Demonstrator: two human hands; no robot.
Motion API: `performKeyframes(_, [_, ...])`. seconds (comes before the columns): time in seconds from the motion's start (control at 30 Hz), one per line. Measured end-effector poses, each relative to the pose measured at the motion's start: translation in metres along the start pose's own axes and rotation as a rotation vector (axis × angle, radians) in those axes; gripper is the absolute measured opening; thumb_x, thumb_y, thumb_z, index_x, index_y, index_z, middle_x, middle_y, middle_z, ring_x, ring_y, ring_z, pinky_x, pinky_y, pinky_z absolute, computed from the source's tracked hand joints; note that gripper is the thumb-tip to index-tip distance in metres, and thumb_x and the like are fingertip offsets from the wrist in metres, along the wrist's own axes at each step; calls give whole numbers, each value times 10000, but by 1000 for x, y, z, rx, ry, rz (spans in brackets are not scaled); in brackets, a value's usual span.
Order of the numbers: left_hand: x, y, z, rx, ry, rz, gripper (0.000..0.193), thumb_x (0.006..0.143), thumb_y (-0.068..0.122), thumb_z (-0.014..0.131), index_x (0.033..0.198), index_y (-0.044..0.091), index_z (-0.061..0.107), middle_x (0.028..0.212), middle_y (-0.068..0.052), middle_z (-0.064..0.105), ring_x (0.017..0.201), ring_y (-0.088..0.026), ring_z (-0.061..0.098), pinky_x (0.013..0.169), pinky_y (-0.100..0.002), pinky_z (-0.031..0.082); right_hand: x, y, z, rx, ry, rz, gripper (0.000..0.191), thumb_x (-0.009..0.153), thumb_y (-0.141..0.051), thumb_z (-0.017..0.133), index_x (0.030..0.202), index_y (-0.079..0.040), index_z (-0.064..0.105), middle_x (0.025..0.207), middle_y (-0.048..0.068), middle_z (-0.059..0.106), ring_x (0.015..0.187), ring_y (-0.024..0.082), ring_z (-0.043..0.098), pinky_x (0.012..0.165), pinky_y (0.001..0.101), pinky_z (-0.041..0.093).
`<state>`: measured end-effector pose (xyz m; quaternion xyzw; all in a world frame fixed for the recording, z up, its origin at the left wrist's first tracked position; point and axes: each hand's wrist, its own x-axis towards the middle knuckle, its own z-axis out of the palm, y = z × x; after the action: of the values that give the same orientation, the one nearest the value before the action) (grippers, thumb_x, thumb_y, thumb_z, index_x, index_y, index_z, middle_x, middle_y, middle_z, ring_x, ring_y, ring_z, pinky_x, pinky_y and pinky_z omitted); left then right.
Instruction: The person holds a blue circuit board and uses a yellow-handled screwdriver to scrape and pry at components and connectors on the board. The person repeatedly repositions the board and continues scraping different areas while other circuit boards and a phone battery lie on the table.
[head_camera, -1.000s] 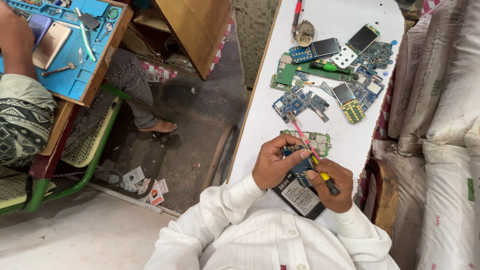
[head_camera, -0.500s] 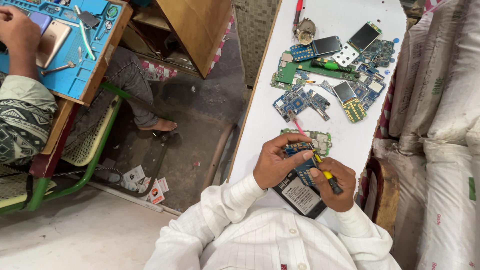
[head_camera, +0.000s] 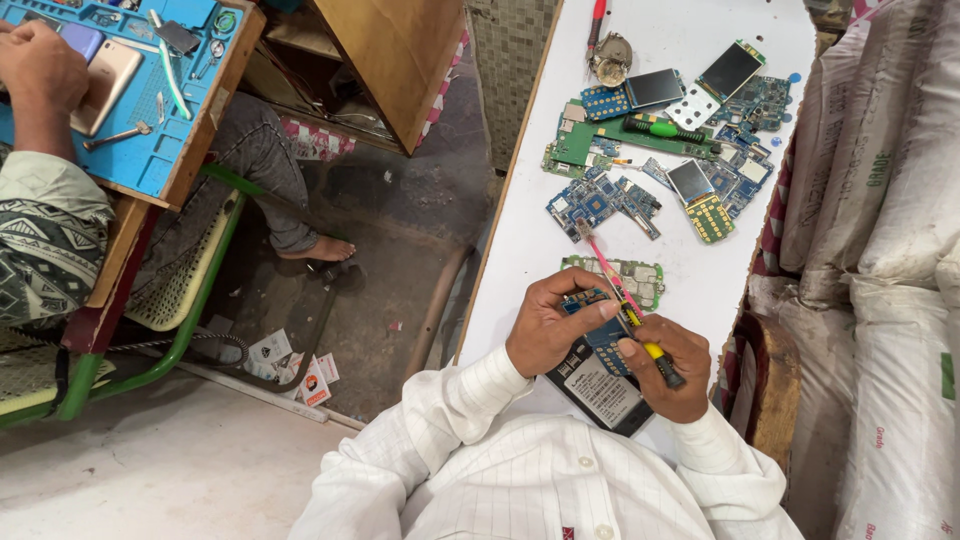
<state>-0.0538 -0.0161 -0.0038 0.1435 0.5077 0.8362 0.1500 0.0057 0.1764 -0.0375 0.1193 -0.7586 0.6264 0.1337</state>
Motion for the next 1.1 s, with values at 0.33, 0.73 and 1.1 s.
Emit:
performKeyframes(0.33, [9,8,-10,-30,18,-31,145,997,160,735,1072,44,691,972,-7,667,878,-74,648,806,-237,544,12,4,6,19,-21,-31,144,967,-121,703,958,16,658,754,57,627,641,88,539,594,240,431])
performKeyframes(0.73, [45,13,-40,79,1,65,164,988,131,703,1105,22,665,1006,-10,676,913,-66,619,850,-242,531,56,11,20,18,8,-31,152,973,-115,681,904,17,651,718,32,601,623,85,506,582,249,401])
performKeyframes(1.1, [47,42,-92,58,-32,-3,159,1023,190,683,1090,48,656,1001,12,643,886,-46,608,816,-222,527,80,10,72,39,-57,-15,215,1002,-181,642,872,-10,629,714,33,582,607,82,485,576,257,388])
